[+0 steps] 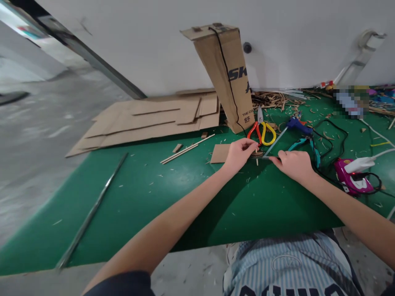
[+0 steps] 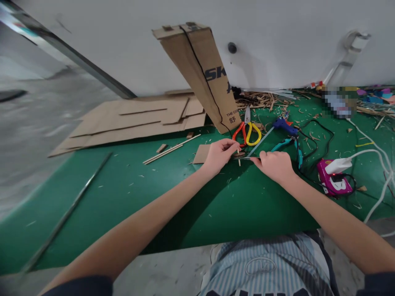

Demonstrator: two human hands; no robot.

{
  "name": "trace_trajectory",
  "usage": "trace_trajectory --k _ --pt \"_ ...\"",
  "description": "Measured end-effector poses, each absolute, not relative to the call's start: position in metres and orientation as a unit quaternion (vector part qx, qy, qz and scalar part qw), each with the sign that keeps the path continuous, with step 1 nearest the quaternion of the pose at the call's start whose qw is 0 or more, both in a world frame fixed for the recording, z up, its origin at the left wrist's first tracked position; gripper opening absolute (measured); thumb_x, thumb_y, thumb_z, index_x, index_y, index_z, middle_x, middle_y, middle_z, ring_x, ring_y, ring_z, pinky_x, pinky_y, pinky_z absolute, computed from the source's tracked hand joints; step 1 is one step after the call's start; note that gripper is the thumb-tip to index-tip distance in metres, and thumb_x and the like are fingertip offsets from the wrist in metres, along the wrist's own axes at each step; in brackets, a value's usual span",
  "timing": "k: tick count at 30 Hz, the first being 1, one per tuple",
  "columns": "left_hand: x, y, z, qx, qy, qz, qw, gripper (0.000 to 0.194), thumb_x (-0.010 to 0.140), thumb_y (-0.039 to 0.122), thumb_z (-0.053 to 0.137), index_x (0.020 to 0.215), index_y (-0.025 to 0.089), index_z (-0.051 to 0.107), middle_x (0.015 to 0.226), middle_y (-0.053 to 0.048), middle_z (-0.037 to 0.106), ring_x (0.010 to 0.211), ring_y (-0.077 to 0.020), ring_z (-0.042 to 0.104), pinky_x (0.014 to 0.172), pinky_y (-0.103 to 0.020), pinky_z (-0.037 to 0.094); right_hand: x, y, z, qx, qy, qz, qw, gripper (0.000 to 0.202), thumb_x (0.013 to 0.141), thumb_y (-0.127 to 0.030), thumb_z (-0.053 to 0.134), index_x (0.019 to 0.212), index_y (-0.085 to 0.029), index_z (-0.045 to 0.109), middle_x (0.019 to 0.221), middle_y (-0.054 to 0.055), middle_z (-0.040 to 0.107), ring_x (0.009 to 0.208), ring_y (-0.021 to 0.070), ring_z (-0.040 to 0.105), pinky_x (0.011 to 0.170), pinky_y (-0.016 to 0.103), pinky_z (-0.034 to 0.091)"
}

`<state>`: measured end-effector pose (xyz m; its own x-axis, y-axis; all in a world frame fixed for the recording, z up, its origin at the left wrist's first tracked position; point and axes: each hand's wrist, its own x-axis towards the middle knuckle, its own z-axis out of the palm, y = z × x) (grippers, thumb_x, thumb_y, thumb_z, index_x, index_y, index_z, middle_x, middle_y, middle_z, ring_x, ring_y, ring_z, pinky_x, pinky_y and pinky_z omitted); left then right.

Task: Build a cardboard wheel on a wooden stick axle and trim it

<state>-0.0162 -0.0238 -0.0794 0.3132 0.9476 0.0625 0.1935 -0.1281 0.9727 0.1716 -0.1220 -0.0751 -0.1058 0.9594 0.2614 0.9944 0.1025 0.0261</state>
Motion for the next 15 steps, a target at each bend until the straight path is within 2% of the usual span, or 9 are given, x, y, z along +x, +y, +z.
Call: trace_trajectory --k 4,11,15 --pt "-0.017 -0.019 -0.083 0.656 0.433 0.381 0.486 0.015 0.081 0.03 0.067 0.076 0.016 0.068 0.07 -0.004 0.069 0.054 -0.0099 0.054 0.046 -0.021 0.037 0.175 -0.115 -0.078 -0.655 -0.744 -0.096 0.09 0.068 0.102 -0.06 0.025 0.076 -0.014 0.069 0.064 0.012 0.071 0.056 0.0194 0.064 0.051 0.032 0.013" --pt "-0.017 -0.018 -0.077 0.638 0.453 0.375 0.497 0.017 0.084 0.031 0.064 0.078 0.016 0.065 0.071 -0.002 0.067 0.039 -0.0042 0.038 0.038 -0.022 0.028 0.186 -0.096 -0.081 -0.63 -0.766 -0.101 0.083 0.066 0.101 -0.06 0.028 0.08 -0.016 0.072 0.071 0.009 0.074 0.06 0.0192 0.065 0.054 0.031 0.014" --pt "-0.019 -0.016 -0.077 0.629 0.437 0.369 0.526 0.016 0.084 0.03 0.065 0.077 0.016 0.064 0.068 0.0 0.063 0.037 -0.0032 0.038 0.037 -0.022 0.027 0.184 -0.098 -0.08 -0.634 -0.763 -0.1 0.08 0.065 0.101 -0.059 0.028 0.078 -0.016 0.071 0.069 0.009 0.073 0.059 0.018 0.062 0.054 0.031 0.014"
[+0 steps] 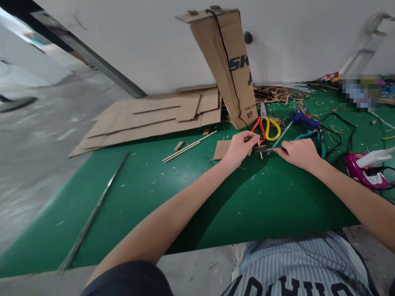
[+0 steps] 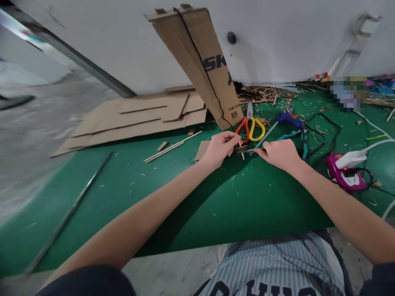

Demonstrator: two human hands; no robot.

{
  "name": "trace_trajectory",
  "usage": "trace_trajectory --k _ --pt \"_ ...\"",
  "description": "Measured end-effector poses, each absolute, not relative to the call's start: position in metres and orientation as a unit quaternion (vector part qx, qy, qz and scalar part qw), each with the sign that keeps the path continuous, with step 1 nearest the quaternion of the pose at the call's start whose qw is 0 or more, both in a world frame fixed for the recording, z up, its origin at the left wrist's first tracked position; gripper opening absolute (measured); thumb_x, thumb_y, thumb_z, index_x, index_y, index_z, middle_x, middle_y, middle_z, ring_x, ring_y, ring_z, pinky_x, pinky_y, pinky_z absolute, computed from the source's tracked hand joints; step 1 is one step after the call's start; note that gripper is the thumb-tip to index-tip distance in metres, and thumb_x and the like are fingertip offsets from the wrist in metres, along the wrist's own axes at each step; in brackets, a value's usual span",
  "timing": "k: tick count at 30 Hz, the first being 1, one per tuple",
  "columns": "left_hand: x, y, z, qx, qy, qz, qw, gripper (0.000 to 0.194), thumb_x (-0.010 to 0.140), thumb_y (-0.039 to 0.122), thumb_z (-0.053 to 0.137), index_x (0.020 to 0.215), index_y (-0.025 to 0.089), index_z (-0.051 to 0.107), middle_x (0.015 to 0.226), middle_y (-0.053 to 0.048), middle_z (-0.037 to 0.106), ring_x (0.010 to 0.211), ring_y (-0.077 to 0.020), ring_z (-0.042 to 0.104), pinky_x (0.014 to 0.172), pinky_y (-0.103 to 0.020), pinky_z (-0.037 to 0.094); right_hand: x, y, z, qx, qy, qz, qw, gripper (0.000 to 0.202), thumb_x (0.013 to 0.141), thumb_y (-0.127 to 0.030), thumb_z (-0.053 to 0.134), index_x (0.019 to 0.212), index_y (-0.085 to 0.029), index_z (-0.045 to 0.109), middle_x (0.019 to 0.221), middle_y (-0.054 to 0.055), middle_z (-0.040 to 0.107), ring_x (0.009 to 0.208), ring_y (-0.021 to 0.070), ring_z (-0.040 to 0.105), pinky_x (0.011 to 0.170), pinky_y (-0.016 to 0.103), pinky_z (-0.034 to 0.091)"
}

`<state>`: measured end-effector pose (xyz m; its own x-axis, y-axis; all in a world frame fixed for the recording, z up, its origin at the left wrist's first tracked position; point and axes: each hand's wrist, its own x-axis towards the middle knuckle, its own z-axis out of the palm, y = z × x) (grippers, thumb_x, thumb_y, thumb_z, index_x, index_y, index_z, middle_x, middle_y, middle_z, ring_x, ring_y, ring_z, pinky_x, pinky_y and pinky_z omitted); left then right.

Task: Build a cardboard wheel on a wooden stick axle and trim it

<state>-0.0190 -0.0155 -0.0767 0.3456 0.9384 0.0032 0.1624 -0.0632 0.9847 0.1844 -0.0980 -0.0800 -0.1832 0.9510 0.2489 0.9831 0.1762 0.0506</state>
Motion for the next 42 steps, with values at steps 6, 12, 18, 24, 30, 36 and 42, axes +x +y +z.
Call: trace_trajectory --k 6,12,18,24,30,36,42 --pt "-0.024 -0.008 -0.071 0.584 0.425 0.381 0.577 0.02 0.08 0.033 0.07 0.075 0.015 0.064 0.07 0.0 0.062 0.039 -0.0017 0.038 0.036 -0.019 0.025 0.183 -0.106 -0.073 -0.619 -0.776 -0.051 0.109 0.061 0.1 -0.059 0.03 0.069 -0.018 0.062 0.064 0.005 0.067 0.056 0.0145 0.055 0.055 0.031 0.013" --pt "-0.051 -0.023 -0.061 0.491 0.443 0.348 0.665 0.033 0.069 0.04 0.083 0.072 0.015 0.062 0.055 0.005 0.047 0.037 0.0003 0.032 0.035 -0.014 0.017 0.189 -0.115 -0.068 -0.6 -0.703 0.152 0.35 0.058 0.099 -0.063 0.027 0.063 -0.022 0.046 0.055 -0.001 0.045 0.053 0.0128 0.041 0.056 0.03 0.026" --pt "-0.053 -0.063 -0.072 0.489 0.417 0.334 0.69 0.04 0.07 0.048 0.082 0.077 0.017 0.059 0.055 0.007 0.051 0.034 0.0003 0.033 0.032 -0.013 0.018 0.187 -0.104 -0.077 -0.561 -0.524 0.366 0.526 0.066 0.09 -0.081 0.028 0.066 -0.023 0.049 0.058 -0.002 0.038 0.053 0.0123 0.035 0.052 0.029 0.03" --pt "-0.027 -0.008 -0.083 0.525 0.417 0.443 0.595 0.034 0.071 0.042 0.08 0.078 0.018 0.057 0.056 0.008 0.05 0.035 -0.002 0.039 0.032 -0.016 0.026 0.182 -0.103 -0.078 -0.552 -0.527 0.399 0.508 0.07 0.087 -0.085 0.028 0.068 -0.022 0.054 0.055 -0.004 0.035 0.051 0.0115 0.033 0.05 0.028 0.028" --pt "-0.016 0.002 -0.065 0.426 0.383 0.472 0.67 0.027 0.074 0.032 0.078 0.076 0.017 0.056 0.064 0.006 0.056 0.037 0.0003 0.037 0.034 -0.014 0.025 0.183 -0.103 -0.08 -0.552 -0.53 0.393 0.509 0.071 0.088 -0.084 0.024 0.072 -0.022 0.055 0.055 -0.004 0.037 0.05 0.0115 0.035 0.048 0.028 0.028" --pt "-0.003 -0.03 -0.07 0.419 0.375 0.35 0.749 0.022 0.081 0.031 0.076 0.08 0.016 0.059 0.069 0.002 0.063 0.042 -0.0028 0.048 0.045 -0.019 0.048 0.186 -0.094 -0.085 -0.536 -0.451 0.431 0.569 0.068 0.088 -0.084 0.023 0.072 -0.024 0.049 0.053 -0.006 0.032 0.044 0.0099 0.027 0.043 0.026 0.022" --pt "-0.013 0.005 -0.068 0.368 0.393 0.465 0.703 0.019 0.085 0.024 0.073 0.075 0.017 0.057 0.053 0.009 0.045 0.041 -0.0013 0.038 0.059 -0.019 0.056 0.186 -0.091 -0.086 -0.531 -0.457 0.438 0.563 0.062 0.091 -0.08 0.026 0.073 -0.024 0.048 0.055 -0.006 0.032 0.044 0.0098 0.025 0.044 0.026 0.021"
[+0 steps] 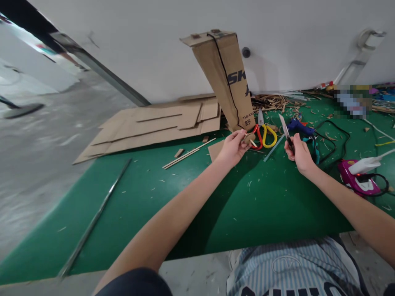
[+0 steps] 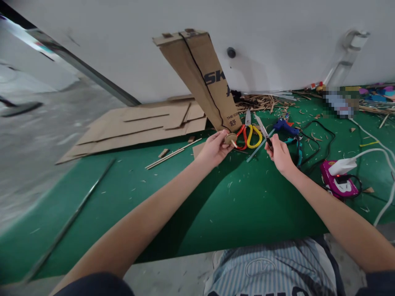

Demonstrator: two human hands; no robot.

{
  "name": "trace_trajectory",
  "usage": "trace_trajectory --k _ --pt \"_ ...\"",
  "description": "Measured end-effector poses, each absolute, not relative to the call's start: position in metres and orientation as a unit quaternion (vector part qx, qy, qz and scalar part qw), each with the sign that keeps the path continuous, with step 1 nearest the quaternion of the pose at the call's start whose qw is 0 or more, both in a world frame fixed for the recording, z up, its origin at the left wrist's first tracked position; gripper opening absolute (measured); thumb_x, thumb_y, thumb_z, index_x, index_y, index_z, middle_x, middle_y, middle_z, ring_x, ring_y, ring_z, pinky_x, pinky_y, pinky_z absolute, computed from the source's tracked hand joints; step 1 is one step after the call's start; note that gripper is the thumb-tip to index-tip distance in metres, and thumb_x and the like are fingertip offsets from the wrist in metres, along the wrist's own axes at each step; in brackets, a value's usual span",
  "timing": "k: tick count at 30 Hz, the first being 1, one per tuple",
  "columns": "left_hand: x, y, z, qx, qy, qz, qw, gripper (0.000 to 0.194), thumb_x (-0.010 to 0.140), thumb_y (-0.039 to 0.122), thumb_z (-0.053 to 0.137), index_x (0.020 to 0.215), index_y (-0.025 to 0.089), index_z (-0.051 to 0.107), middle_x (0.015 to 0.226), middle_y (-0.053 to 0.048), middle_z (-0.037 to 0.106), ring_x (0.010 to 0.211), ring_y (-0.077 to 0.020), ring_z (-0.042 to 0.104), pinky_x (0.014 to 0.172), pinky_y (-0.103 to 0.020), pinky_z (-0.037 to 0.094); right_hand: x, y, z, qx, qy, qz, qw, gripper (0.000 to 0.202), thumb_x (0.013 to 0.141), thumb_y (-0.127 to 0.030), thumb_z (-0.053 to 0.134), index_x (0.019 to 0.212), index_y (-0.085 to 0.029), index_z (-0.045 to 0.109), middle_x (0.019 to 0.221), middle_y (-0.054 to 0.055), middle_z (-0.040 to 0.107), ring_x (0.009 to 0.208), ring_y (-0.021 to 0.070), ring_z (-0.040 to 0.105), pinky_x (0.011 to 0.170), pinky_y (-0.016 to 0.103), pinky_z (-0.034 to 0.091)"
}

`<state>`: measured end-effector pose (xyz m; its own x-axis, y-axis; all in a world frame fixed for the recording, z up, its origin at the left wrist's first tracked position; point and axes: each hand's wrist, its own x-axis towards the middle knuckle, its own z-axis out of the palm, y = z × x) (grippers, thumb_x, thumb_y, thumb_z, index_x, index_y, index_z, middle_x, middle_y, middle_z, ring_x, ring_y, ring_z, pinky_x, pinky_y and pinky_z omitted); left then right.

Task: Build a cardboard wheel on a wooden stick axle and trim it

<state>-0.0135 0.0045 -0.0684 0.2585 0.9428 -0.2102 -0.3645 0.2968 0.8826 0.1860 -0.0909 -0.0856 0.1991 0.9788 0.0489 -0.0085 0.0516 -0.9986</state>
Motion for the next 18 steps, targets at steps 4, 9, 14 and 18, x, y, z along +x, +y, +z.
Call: trace_trajectory --k 4,9,14,18 --pt "-0.028 -0.01 -0.068 0.404 0.397 0.417 0.711 0.024 0.079 0.031 0.079 0.077 0.016 0.059 0.062 0.005 0.056 0.041 -0.0013 0.041 0.054 -0.019 0.054 0.183 -0.09 -0.082 -0.551 -0.507 0.382 0.541 0.056 0.093 -0.075 0.033 0.074 -0.024 0.047 0.057 -0.006 0.033 0.047 0.0105 0.03 0.047 0.027 0.025" --pt "-0.028 -0.013 -0.075 0.44 0.42 0.425 0.67 0.032 0.073 0.036 0.083 0.072 0.016 0.057 0.051 0.009 0.045 0.037 0.0009 0.031 0.046 -0.015 0.043 0.189 -0.102 -0.072 -0.587 -0.709 0.187 0.345 0.048 0.101 -0.057 0.03 0.074 -0.022 0.05 0.06 -0.002 0.046 0.055 0.0127 0.042 0.057 0.028 0.027" --pt "-0.021 -0.002 -0.079 0.532 0.392 0.416 0.625 0.033 0.071 0.041 0.081 0.072 0.016 0.059 0.051 0.007 0.049 0.036 -0.0012 0.032 0.039 -0.017 0.035 0.193 -0.115 -0.067 -0.621 -0.772 0.052 0.129 0.053 0.103 -0.054 0.027 0.079 -0.02 0.059 0.069 0.003 0.064 0.061 0.0152 0.054 0.057 0.03 0.019" --pt "-0.019 -0.009 -0.086 0.576 0.374 0.41 0.601 0.03 0.074 0.041 0.078 0.074 0.016 0.061 0.059 0.004 0.057 0.04 -0.0031 0.04 0.04 -0.018 0.035 0.187 -0.115 -0.069 -0.62 -0.784 -0.019 0.031 0.056 0.103 -0.055 0.029 0.086 -0.019 0.067 0.081 0.007 0.073 0.068 0.0178 0.064 0.056 0.031 0.014"
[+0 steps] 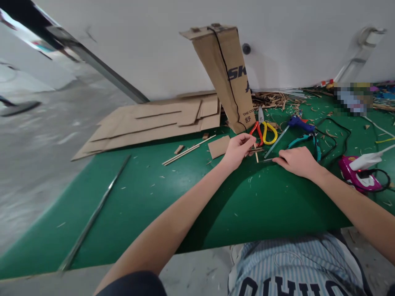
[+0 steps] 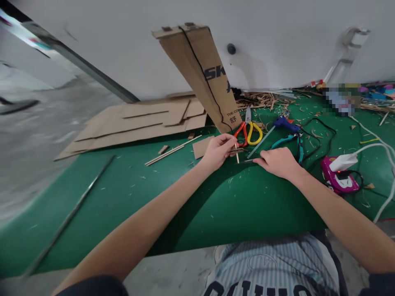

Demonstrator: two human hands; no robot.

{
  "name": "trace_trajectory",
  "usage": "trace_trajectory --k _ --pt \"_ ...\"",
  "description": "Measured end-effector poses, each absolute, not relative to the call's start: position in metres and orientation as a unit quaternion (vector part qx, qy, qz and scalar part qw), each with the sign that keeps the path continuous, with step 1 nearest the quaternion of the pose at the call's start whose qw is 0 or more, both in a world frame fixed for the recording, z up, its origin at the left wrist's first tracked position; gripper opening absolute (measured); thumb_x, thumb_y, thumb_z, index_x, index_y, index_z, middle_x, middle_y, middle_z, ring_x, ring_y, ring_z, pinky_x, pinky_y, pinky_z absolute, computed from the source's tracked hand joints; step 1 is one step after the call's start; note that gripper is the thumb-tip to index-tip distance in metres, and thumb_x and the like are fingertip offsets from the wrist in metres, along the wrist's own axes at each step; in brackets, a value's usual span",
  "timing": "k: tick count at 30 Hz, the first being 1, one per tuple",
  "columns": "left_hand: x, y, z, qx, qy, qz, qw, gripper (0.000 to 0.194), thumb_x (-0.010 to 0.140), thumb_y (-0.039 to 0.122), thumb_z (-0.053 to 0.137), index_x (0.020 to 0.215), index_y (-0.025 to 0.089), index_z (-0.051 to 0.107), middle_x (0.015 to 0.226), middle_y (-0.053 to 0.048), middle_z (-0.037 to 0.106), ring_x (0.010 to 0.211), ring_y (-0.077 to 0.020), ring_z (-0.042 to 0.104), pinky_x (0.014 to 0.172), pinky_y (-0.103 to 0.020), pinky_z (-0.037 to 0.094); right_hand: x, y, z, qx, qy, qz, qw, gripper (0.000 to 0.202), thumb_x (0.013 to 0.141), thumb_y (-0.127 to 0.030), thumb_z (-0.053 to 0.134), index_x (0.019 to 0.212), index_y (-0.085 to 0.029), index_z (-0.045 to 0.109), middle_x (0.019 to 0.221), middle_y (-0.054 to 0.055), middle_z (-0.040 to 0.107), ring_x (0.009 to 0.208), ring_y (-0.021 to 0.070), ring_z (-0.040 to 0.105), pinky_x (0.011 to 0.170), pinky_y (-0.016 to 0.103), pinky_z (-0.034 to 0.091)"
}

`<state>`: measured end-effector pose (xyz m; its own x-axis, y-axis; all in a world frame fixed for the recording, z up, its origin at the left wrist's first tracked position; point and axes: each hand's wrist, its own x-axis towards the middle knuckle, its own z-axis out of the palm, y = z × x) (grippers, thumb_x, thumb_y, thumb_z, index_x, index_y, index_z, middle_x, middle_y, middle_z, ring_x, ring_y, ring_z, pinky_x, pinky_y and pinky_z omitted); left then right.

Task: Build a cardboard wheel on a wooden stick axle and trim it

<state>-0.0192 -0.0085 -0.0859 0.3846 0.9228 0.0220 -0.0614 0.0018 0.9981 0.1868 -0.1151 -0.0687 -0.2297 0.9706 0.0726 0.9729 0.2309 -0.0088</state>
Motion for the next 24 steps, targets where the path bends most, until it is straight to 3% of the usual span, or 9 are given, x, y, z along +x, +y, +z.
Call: trace_trajectory --k 9,16,24 --pt "-0.023 -0.009 -0.095 0.607 0.382 0.412 0.562 0.025 0.079 0.04 0.072 0.077 0.018 0.061 0.064 0.003 0.061 0.041 -0.0044 0.043 0.037 -0.018 0.034 0.18 -0.117 -0.072 -0.636 -0.765 -0.093 0.036 0.061 0.104 -0.053 0.023 0.087 -0.017 0.07 0.074 0.007 0.073 0.065 0.0185 0.064 0.054 0.031 0.012" --pt "-0.024 -0.008 -0.098 0.611 0.396 0.456 0.513 0.017 0.083 0.032 0.068 0.077 0.018 0.059 0.064 0.003 0.059 0.044 -0.0052 0.045 0.038 -0.018 0.034 0.194 -0.123 -0.06 -0.651 -0.74 -0.157 0.057 0.059 0.1 -0.054 0.031 0.07 -0.017 0.066 0.055 0.005 0.062 0.051 0.0146 0.052 0.054 0.03 0.009" --pt "-0.024 -0.017 -0.086 0.681 0.365 0.395 0.497 0.015 0.084 0.03 0.067 0.077 0.018 0.061 0.064 0.001 0.062 0.049 -0.0066 0.048 0.044 -0.018 0.038 0.179 -0.118 -0.07 -0.611 -0.772 -0.158 0.072 0.062 0.102 -0.054 0.029 0.07 -0.016 0.066 0.058 0.006 0.066 0.052 0.0144 0.054 0.053 0.03 0.01"
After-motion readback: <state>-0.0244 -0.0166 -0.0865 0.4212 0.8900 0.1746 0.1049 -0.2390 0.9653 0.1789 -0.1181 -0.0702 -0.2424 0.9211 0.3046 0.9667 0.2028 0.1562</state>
